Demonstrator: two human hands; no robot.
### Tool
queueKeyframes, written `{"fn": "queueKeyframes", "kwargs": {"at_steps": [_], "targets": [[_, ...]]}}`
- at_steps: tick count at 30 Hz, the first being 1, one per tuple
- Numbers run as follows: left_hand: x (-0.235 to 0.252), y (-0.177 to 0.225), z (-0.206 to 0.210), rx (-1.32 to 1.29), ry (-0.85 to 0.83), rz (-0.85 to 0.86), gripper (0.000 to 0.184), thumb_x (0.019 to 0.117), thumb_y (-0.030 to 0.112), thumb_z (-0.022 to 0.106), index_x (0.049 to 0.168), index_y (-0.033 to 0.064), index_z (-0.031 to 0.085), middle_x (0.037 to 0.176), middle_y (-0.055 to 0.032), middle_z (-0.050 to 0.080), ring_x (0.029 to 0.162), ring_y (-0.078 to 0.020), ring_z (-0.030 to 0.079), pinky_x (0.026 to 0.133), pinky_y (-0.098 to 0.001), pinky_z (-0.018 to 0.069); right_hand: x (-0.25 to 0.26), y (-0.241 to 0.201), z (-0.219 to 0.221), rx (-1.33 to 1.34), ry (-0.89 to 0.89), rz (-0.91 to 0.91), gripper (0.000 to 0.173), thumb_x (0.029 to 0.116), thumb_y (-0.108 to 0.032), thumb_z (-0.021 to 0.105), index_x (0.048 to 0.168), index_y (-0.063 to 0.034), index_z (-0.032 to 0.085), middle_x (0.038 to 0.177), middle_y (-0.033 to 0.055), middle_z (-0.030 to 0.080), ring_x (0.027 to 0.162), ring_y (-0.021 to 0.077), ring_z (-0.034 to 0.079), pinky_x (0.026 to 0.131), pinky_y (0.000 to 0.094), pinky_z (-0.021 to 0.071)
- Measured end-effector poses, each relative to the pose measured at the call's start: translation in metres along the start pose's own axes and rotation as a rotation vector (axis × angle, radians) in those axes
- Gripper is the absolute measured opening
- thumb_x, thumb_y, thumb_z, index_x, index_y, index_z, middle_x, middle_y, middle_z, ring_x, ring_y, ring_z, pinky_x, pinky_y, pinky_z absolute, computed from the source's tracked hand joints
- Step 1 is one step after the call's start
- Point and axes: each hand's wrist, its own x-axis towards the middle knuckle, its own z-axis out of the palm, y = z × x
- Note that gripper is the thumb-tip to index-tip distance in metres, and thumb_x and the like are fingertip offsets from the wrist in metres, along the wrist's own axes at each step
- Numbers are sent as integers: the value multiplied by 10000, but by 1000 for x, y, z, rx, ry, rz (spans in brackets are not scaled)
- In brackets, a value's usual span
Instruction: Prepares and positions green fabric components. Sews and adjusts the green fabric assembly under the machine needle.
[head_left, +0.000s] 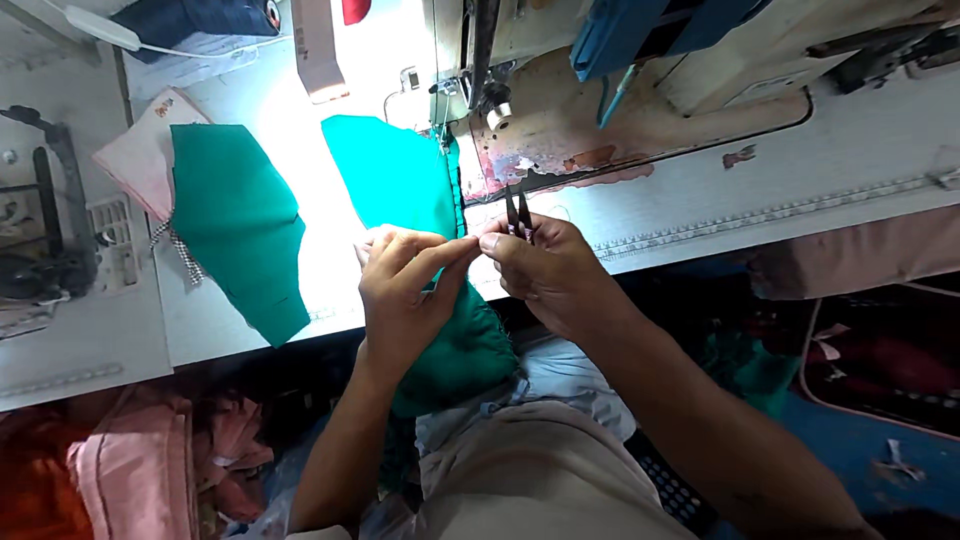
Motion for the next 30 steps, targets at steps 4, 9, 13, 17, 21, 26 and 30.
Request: {"fn": "queueKeyframes", "kwargs": {"at_steps": [4,9,13,17,21,26,30], "targets": [[5,-2,-5,54,-39,33,105,913,149,762,1002,118,808,912,-16,717,887,-137,595,871,-416,389,1,-3,0,-21,13,-10,98,1022,-111,581,965,-104,660,653,-32,485,436,1,329,393,125,293],[14,-22,-7,77,-58,-28,100,938,130,720,1003,87,785,905,-28,723,849,-119,629,808,-363,457,0,2,-17,-635,102,-211,333,1008,-333,638,1290,-173,561,970,-16,657,696,51,626,561,204,532],[28,-65,-13,257,52,-177,122,968,194,689,994,117,780,889,17,730,790,-48,617,765,-259,489,12,17,-61,-1346,230,-440,374,1043,-298,574,1348,-87,618,1155,183,643,832,327,684,595,494,545],[32,-83,-32,679,84,-211,198,998,249,626,986,102,758,878,-70,709,837,-221,650,872,-472,421,19,28,-96,-1585,297,-438,342,1063,-262,475,1311,-162,689,1217,197,634,1155,440,564,884,599,453],[37,-78,-18,581,59,-192,191,986,250,640,987,138,794,921,-53,753,907,-217,671,928,-484,409,19,32,-92,-1541,373,-488,350,1039,-276,503,1301,-142,694,1321,185,601,1232,431,513,966,606,403],[61,-92,35,331,-137,-155,194,987,276,625,1001,163,783,913,-41,707,909,-197,665,865,-455,453,1,-4,-112,-1329,468,-681,284,1015,-169,585,1235,-28,696,1235,164,691,1182,303,635,1000,498,512],[71,-110,52,337,-166,-177,211,990,302,604,980,175,771,882,-22,700,861,-180,662,859,-484,427,-37,-110,-251,-1209,850,-653,343,1059,-136,508,1334,68,519,1237,159,613,1097,167,595,940,379,506]]}}
